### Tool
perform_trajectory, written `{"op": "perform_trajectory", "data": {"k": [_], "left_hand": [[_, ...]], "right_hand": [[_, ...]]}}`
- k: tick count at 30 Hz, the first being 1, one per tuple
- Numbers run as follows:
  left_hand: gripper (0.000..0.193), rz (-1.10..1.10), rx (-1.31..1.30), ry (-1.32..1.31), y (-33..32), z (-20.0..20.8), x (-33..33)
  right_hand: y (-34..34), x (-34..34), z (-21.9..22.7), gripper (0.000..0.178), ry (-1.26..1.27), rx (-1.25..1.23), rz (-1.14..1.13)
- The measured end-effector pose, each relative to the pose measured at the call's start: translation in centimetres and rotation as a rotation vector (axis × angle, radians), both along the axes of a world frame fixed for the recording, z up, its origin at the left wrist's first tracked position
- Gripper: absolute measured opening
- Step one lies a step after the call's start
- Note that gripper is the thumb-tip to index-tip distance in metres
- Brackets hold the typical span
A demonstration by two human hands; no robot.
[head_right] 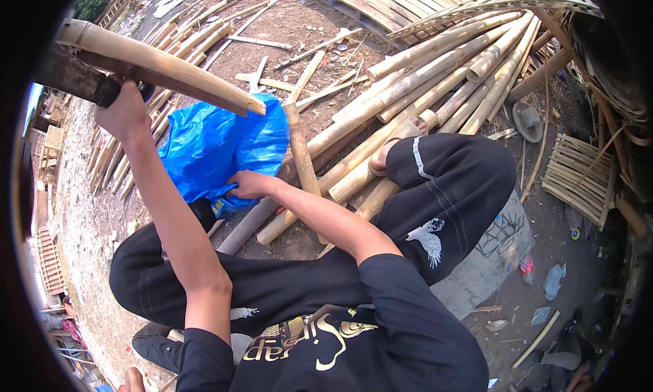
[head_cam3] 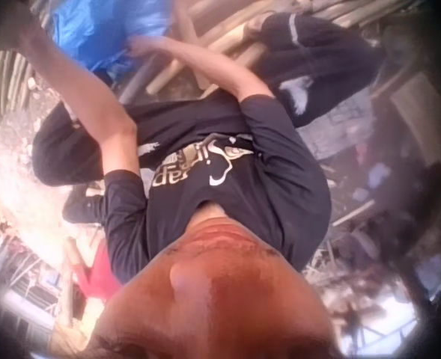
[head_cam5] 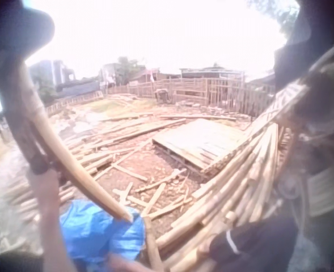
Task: The person uses a machete to shave and cut strips from a bamboo stalk while sitting outdoors among a large pile of bamboo.
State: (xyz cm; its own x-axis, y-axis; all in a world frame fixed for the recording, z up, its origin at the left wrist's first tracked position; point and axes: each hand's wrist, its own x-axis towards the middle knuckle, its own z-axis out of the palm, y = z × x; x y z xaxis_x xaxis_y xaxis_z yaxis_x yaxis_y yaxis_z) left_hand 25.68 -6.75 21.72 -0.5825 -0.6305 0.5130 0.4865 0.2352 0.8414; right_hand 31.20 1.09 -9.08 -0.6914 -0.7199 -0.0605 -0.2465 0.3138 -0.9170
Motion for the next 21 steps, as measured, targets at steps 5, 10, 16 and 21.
{"op": "perform_trajectory", "data": {"k": [5,10,16,21], "left_hand": [[0.015,0.062,-0.053,0.001,0.1,-1.1,-0.6],[0.010,0.113,-0.192,0.049,-0.4,-0.9,-1.3],[0.012,0.090,-0.192,0.048,0.2,-0.2,-1.1],[0.020,0.046,-0.149,0.093,0.2,0.5,-2.1]], "right_hand": [[1.8,3.6,1.5,0.075,-0.412,0.029,0.074],[4.6,2.2,-3.7,0.089,-1.220,-0.529,0.322],[6.1,7.0,-11.6,0.020,-1.405,0.095,-1.005],[-2.8,10.1,-2.2,0.044,-0.375,0.055,-0.631]]}}
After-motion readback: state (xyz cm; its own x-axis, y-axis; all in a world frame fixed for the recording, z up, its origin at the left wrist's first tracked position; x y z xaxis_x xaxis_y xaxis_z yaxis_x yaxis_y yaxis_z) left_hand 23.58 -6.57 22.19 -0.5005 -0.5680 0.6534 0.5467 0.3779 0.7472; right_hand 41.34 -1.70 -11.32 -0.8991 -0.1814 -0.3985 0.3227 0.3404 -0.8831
